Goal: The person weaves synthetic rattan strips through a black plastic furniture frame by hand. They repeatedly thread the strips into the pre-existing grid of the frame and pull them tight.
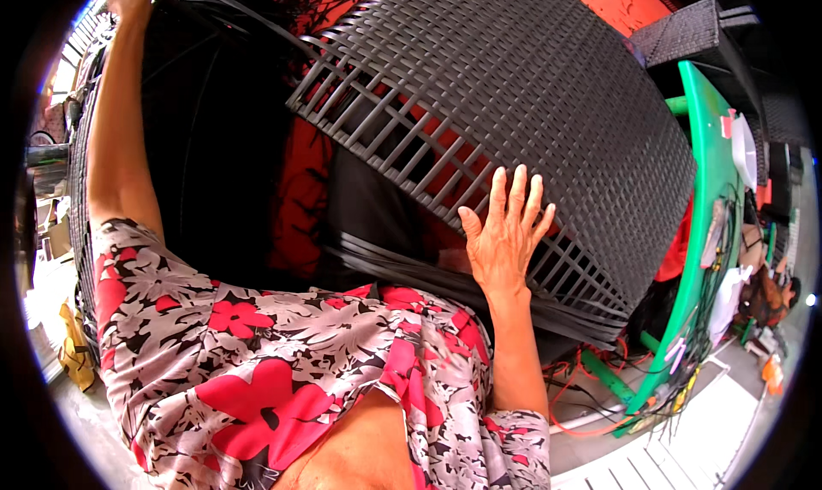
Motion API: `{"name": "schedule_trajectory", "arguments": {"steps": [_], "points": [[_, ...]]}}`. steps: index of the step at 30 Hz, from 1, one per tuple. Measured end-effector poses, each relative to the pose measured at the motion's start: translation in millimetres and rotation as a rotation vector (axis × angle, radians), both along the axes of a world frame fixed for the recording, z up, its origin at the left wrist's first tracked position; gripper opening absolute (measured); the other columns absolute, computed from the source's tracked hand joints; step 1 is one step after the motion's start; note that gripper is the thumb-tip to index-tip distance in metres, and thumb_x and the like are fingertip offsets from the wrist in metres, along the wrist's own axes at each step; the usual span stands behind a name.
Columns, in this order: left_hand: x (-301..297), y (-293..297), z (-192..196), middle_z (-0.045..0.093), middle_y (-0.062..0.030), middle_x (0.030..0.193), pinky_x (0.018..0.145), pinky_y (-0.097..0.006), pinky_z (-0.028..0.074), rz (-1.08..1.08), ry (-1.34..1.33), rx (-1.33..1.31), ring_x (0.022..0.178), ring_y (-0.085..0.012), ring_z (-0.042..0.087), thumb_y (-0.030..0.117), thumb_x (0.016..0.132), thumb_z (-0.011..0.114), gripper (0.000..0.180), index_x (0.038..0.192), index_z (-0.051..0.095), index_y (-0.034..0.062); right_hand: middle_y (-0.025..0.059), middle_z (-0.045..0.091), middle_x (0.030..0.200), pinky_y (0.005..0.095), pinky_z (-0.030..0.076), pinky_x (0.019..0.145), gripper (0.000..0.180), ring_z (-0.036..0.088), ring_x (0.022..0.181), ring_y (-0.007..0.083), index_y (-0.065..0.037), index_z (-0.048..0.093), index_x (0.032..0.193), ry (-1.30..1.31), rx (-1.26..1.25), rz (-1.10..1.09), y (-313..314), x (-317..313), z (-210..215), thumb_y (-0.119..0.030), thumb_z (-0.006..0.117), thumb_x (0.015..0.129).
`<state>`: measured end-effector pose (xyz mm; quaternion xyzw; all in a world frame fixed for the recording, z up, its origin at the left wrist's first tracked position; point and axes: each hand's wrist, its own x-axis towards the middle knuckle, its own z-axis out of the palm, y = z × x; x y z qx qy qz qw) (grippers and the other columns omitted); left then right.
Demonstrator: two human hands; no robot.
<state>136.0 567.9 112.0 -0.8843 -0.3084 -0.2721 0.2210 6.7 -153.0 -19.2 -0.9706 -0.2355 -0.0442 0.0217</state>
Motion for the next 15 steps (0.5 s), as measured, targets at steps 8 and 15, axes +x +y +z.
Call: {"name": "schedule_trajectory", "arguments": {"steps": [8,15], "points": [[-69.8,-289.1,-126.9,0.042,0.0031,0.052,0.041,-0.024,0.022,-0.714,-0.108,-1.646,0.043,-0.0074,0.034,0.049,0.085,0.064,0.045,0.062,0.052,0.0124,0.0175,0.038,0.141,0.064,0.021,0.103,0.067,0.028,0.133,0.0375,-0.005,0.044,0.135,-0.006,0.134,-0.031,4.7,0.4,12.7,-0.047,0.058,0.084],[-58.8,-270.2,-202.8,0.068,-0.0071,0.095,0.075,-0.038,0.054,-0.143,-0.195,-2.419,0.08,-0.0217,0.064,0.033,0.088,0.065,0.033,0.104,0.065,0.0046,0.0198,0.033,0.145,0.0657,0.016,0.106,0.069,0.022,0.137,0.0397,-0.004,0.041,0.138,-0.031,0.289,-0.019,2.1,-4.5,-19.7,-0.052,0.051,0.089]]}}
